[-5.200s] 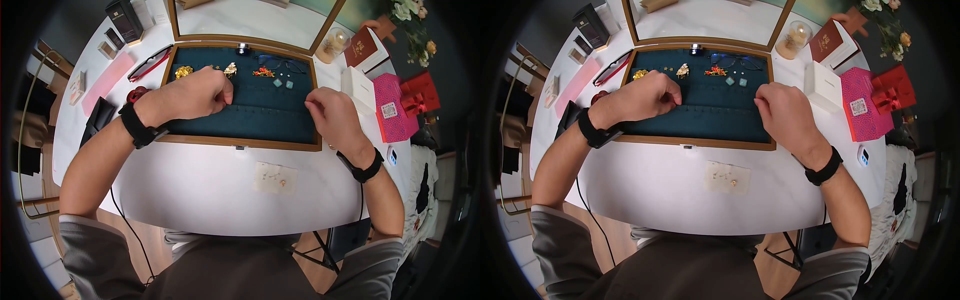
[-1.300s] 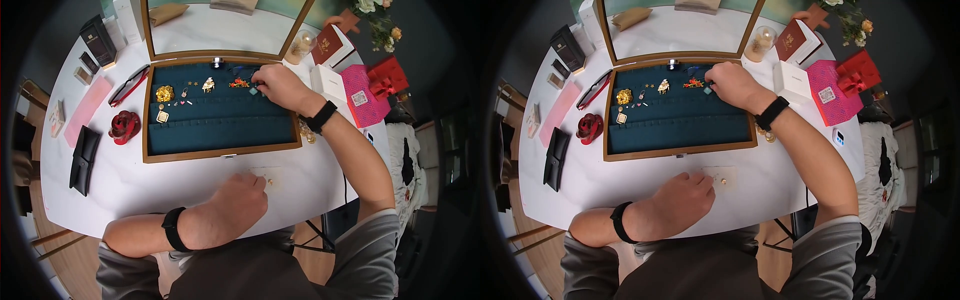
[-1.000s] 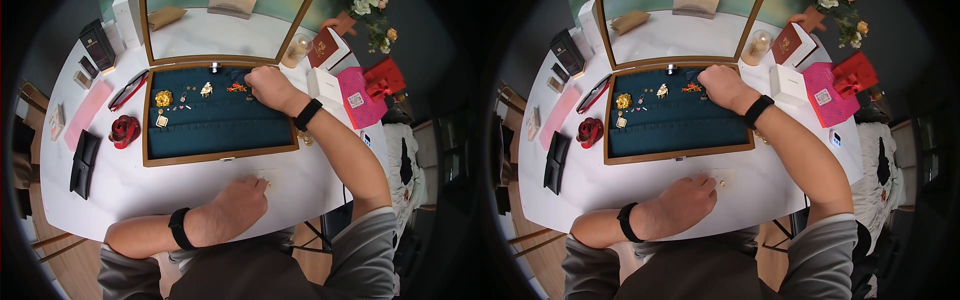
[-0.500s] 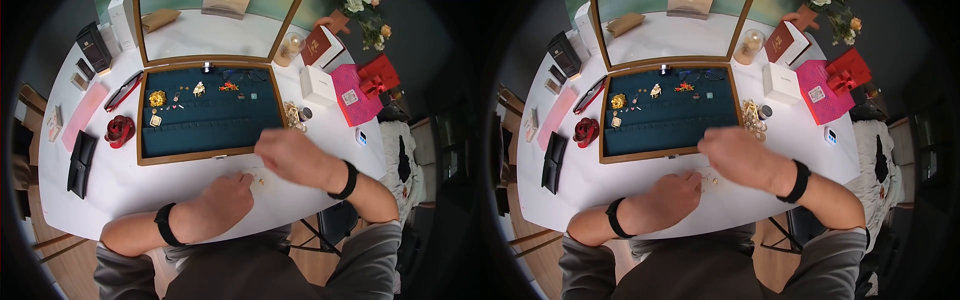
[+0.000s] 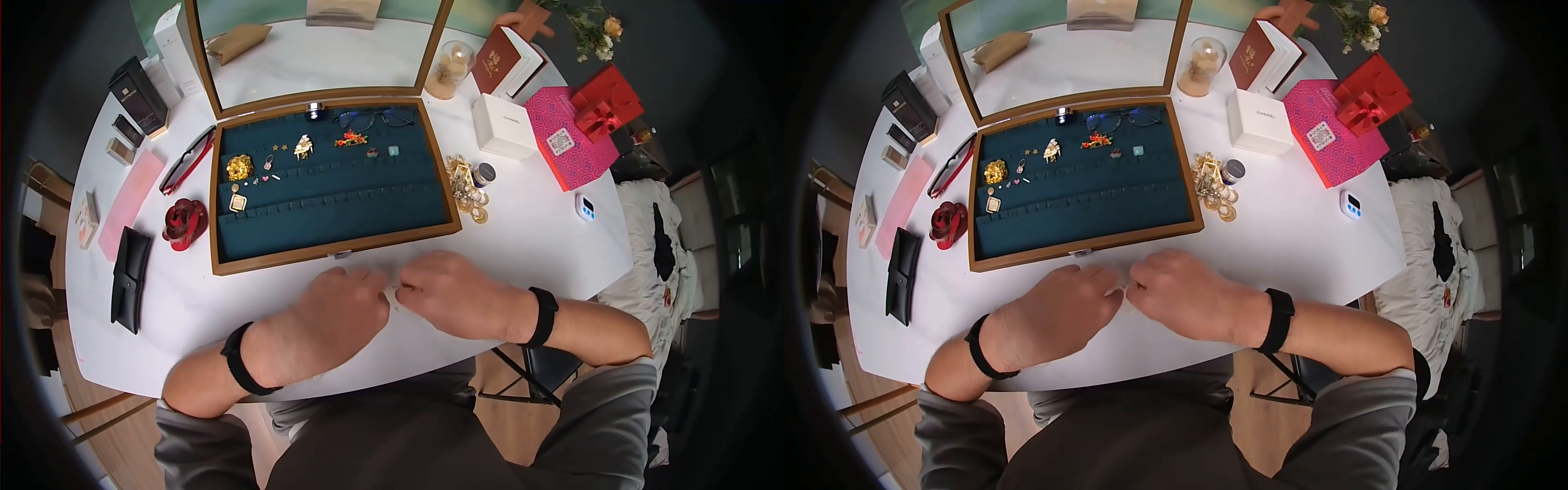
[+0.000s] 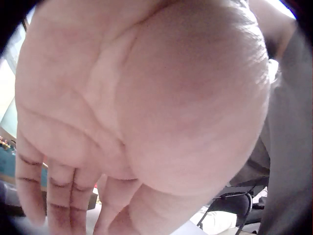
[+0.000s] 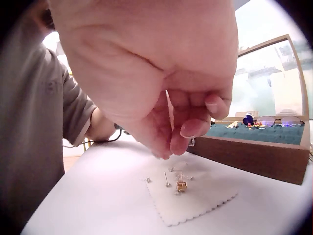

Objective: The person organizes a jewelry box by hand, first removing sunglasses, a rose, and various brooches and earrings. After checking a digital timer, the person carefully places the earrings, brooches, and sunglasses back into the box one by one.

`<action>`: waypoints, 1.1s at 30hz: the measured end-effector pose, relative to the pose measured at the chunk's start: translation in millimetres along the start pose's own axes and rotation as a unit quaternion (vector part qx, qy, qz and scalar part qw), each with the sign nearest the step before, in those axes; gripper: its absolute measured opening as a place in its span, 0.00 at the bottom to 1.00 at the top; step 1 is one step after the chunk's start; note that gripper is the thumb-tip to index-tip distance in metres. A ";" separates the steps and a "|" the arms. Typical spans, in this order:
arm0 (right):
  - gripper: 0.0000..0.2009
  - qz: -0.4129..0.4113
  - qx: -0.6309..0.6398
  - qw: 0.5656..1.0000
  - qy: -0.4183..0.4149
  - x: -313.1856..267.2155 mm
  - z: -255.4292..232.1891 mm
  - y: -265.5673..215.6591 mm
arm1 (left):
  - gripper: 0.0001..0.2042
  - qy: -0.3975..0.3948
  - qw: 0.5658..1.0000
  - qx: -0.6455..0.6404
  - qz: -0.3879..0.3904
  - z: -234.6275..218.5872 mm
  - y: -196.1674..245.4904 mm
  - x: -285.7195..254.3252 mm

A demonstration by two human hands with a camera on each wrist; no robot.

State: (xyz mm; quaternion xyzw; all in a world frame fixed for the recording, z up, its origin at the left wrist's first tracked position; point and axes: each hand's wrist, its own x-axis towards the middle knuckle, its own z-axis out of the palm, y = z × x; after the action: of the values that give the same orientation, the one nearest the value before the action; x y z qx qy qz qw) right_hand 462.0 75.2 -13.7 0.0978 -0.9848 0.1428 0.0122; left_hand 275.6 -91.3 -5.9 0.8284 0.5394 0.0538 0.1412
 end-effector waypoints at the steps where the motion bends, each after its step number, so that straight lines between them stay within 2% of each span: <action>1: 0.04 -0.001 0.000 1.000 0.001 -0.2 2.5 -1.6 | 0.10 0.023 1.000 0.010 -0.002 -1.4 -1.9 -1.5; 3: 0.02 -0.073 -0.092 0.993 0.007 -0.7 14.0 -8.3 | 0.08 0.043 0.999 0.023 -0.007 -5.6 -5.1 -4.2; 6: 0.02 -0.103 -0.162 0.981 0.000 -0.2 28.5 -13.2 | 0.07 0.026 0.999 0.034 -0.019 -18.3 -11.4 -9.5; 9: 0.03 -0.122 -0.199 0.972 -0.014 4.2 22.0 -20.2 | 0.09 0.010 0.998 -0.008 -0.069 -35.9 -24.9 -12.8; 11: 0.04 -0.123 -0.202 0.971 -0.025 5.9 20.6 -23.4 | 0.13 0.054 0.987 -0.051 -0.139 -44.5 -43.1 -19.7; 13: 0.04 -0.124 -0.208 0.969 -0.038 7.4 17.8 -25.5 | 0.16 0.069 0.975 -0.031 -0.209 -54.5 -63.7 -23.8; 16: 0.06 -0.111 -0.183 0.976 -0.044 7.5 12.8 -25.5 | 0.17 0.157 0.952 -0.001 -0.263 -53.4 -100.3 -37.4; 18: 0.06 -0.082 -0.124 0.988 -0.031 6.3 11.3 -23.9 | 0.17 0.151 0.932 -0.019 -0.328 -63.1 -109.9 -42.6; 23: 0.05 -0.047 -0.157 0.986 -0.021 4.7 4.5 -15.9 | 0.22 0.099 0.909 -0.014 -0.405 -65.8 -128.6 -55.4; 28: 0.04 -0.039 -0.186 0.982 -0.007 25.5 -23.8 -0.8 | 0.23 0.074 0.912 -0.048 -0.400 -65.7 -131.4 -54.9; 30: 0.03 0.015 -0.195 0.978 0.066 48.1 -41.2 16.1 | 0.22 0.069 0.915 -0.058 -0.394 -63.4 -135.0 -54.5; 33: 0.03 0.048 -0.167 0.974 0.148 91.4 -51.5 60.1 | 0.23 0.067 0.914 -0.048 -0.398 -57.2 -144.4 -57.9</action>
State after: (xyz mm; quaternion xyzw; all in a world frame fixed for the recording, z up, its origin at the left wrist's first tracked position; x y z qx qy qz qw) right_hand 360.4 129.0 23.6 0.0251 -0.9855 -0.0101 0.1673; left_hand 111.0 -79.2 10.2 0.5321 0.8293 0.0744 0.1535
